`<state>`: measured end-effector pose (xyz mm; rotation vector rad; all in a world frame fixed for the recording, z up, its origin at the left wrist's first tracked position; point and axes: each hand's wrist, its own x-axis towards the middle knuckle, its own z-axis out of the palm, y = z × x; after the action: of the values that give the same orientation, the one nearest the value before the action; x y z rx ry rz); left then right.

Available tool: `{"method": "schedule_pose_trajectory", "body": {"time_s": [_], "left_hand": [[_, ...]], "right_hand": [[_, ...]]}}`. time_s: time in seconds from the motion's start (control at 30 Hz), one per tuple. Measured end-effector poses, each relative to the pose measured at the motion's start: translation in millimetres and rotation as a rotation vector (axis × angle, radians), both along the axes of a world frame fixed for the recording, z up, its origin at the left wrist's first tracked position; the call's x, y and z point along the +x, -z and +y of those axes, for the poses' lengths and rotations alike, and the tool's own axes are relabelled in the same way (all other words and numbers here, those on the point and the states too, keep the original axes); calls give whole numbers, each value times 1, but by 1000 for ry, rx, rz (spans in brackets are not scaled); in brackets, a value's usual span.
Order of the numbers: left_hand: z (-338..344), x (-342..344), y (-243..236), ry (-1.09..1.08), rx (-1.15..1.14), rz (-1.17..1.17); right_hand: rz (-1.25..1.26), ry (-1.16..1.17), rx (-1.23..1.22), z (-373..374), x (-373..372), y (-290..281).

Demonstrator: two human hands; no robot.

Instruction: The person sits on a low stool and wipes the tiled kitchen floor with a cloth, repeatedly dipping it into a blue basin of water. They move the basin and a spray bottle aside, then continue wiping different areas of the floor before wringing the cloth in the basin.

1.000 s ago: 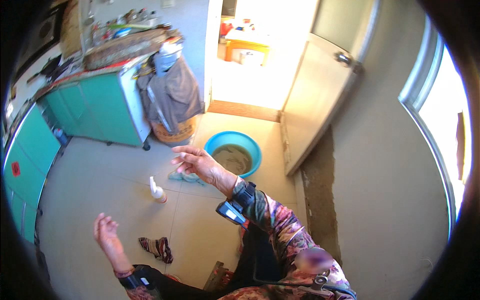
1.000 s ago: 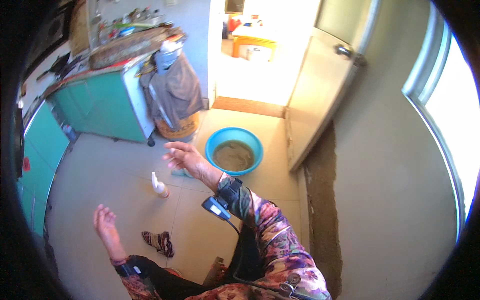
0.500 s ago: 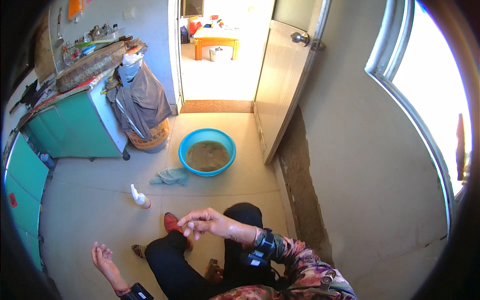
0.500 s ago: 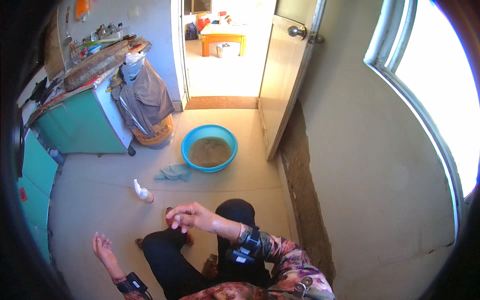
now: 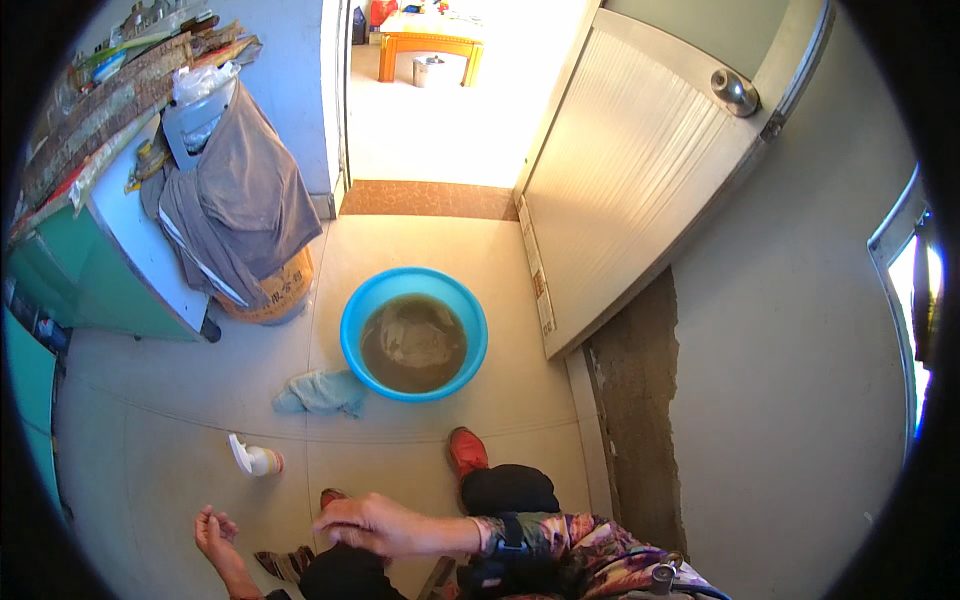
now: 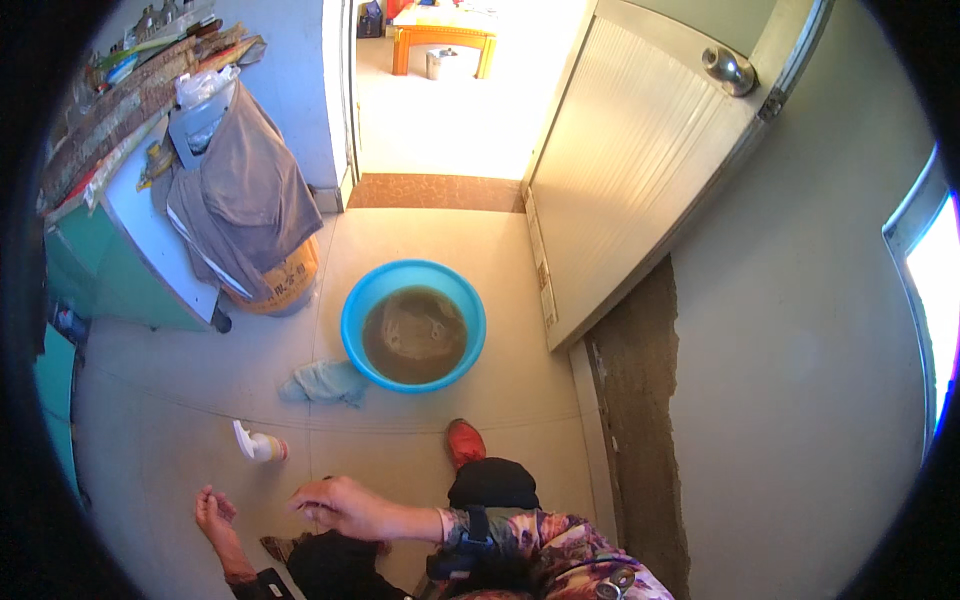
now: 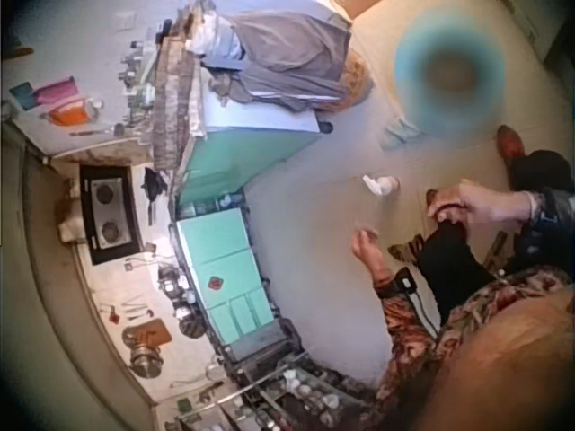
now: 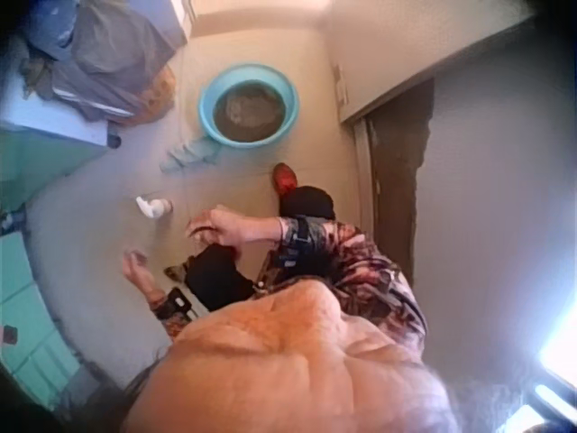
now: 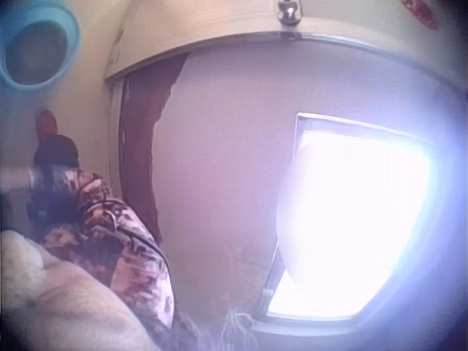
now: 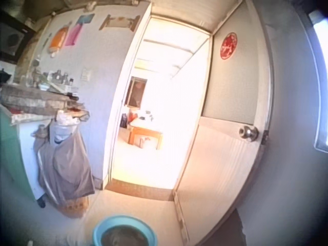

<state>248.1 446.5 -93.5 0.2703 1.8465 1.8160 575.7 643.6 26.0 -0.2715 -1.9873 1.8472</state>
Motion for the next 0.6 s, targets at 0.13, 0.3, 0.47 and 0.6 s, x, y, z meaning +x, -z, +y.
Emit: {"method": "schedule_pose_trajectory", "body": {"time_s": [0.13,0.3,0.47,0.6], "left_hand": [[19,2,4,-36,3,-31],[28,10,-7,-92,-12,-24],[11,22,-11,-69,-42,-40],[31,16,4,-74,-216,125]], "right_hand": [[-207,118,281,72,-24,48],[-460,270,184,171,-24,98],[-408,479,21,203,-23,95],[-284,338,21,172,-42,75]]}}
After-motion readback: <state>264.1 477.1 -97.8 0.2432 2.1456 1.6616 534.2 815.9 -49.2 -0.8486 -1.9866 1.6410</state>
